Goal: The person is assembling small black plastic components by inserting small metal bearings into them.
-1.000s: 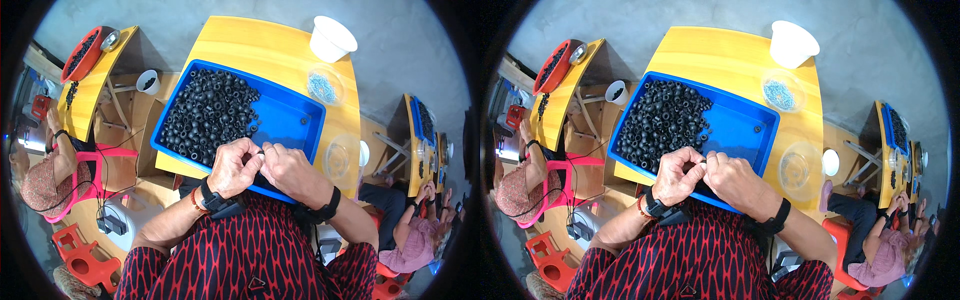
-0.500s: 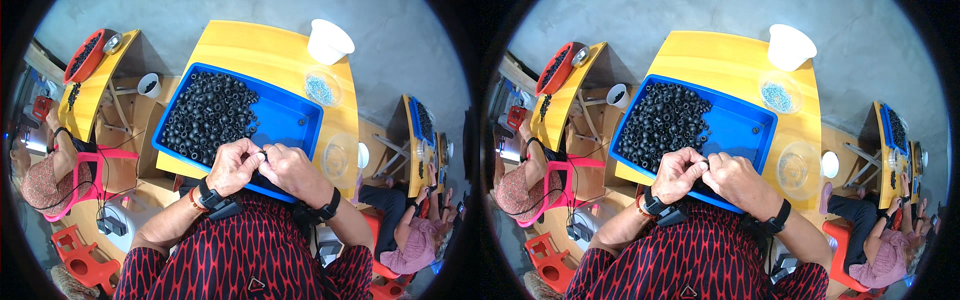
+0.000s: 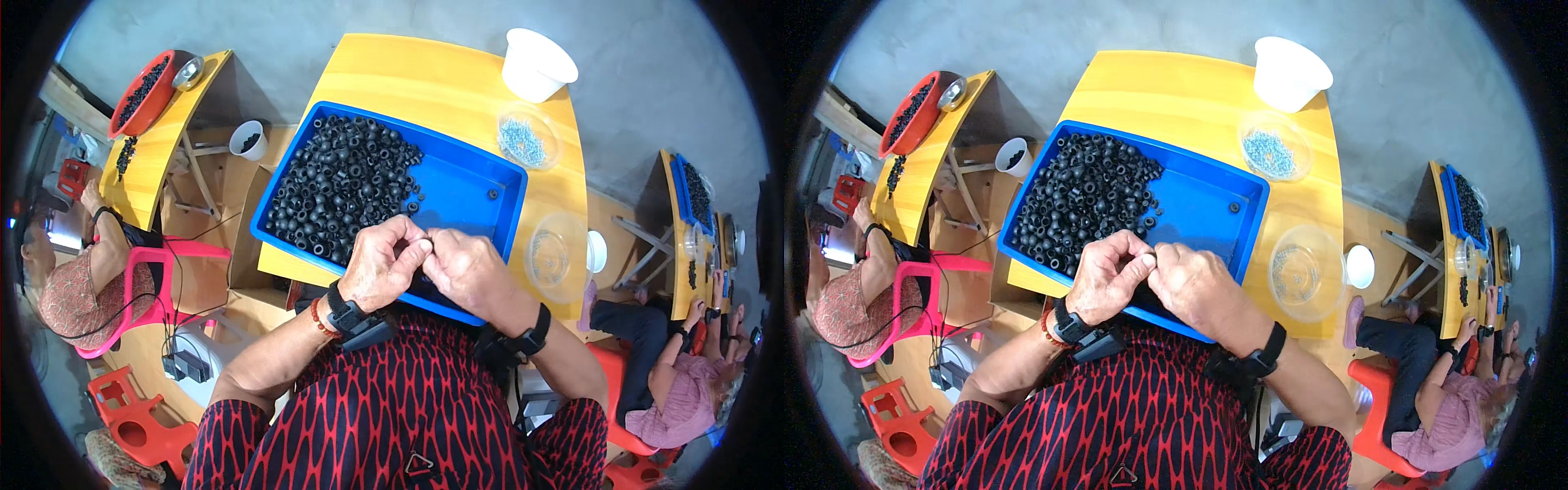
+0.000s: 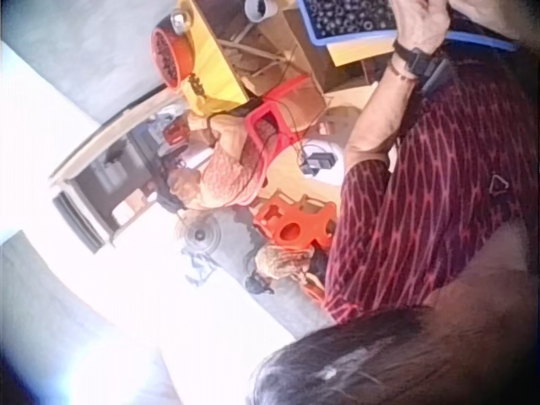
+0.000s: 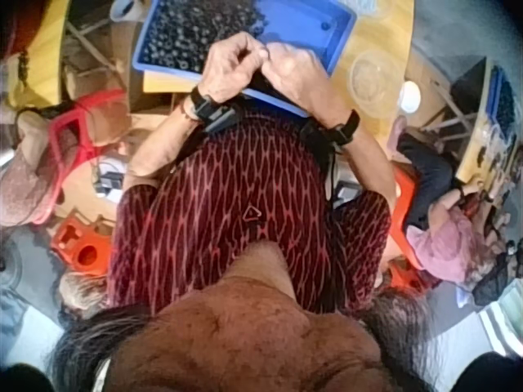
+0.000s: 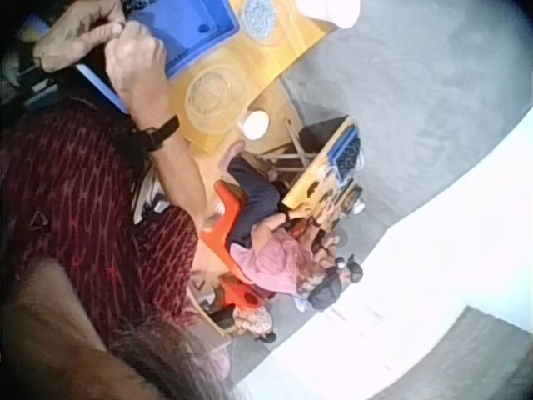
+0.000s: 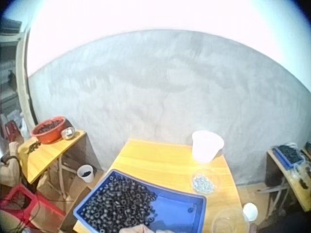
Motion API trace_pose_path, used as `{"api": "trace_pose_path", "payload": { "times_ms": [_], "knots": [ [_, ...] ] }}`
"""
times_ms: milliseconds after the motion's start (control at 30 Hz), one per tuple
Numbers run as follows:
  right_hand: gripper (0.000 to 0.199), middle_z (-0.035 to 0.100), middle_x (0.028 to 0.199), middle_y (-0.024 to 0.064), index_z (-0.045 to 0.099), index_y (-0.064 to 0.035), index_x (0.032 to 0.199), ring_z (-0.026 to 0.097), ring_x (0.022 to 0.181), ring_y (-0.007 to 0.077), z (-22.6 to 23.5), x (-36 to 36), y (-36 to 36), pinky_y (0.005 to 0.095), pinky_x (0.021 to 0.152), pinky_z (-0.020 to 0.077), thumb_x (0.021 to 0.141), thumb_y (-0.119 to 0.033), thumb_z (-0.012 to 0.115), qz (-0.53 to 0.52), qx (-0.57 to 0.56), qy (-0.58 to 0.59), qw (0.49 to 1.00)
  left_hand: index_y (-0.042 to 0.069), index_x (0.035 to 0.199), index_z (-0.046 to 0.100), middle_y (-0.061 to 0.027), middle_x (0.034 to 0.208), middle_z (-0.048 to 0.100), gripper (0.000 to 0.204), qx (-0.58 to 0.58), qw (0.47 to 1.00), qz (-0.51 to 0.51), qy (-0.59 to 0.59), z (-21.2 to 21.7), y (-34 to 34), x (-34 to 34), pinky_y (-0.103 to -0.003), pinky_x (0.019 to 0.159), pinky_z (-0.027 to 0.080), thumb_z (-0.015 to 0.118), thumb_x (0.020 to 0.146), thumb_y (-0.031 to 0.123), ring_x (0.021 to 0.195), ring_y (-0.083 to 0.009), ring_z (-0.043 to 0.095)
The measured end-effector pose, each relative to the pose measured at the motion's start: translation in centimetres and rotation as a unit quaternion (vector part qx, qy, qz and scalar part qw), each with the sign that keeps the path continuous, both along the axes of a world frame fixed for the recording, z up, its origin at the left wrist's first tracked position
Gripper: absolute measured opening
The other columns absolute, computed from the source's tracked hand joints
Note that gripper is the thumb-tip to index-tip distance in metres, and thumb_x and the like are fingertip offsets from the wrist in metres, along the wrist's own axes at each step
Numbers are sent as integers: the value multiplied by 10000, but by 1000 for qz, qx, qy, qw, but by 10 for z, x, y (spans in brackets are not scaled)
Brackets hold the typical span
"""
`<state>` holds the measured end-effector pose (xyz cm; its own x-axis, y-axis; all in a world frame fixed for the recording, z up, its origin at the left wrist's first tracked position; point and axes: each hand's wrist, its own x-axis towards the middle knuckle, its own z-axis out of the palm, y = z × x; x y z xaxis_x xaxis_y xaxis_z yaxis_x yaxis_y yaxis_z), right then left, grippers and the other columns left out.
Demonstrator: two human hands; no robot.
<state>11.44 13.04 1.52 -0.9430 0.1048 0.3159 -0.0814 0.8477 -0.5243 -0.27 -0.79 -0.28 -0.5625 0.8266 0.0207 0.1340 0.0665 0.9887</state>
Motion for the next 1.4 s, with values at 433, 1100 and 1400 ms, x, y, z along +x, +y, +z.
{"api": "trace_pose_path", "payload": {
  "times_ms": [433,1100,1400],
  "knots": [
    [174,644,941,190,659,5,977,643,857,395,6,-21,17,466,738,525,871,-131,679,65,-53,-114,990,33,1020,584,-96,903,667,130,303,824,479,-18,2,-111,-84,-311,658,584,652,930,98,664,-120,632],
    [83,625,881,180,641,19,903,627,838,395,-2,-15,31,438,725,517,822,33,651,62,-121,-116,984,-4,1105,717,-114,1010,729,334,-256,885,358,-151,-305,-261,-174,-332,793,540,619,922,258,943,-238,695],
    [131,624,911,181,665,12,942,635,855,386,9,-26,32,450,746,523,811,12,660,55,-32,-131,989,47,988,708,-87,865,688,222,-152,849,438,-253,-305,-306,-194,-313,721,531,559,937,203,766,-200,643]
  ]
}}
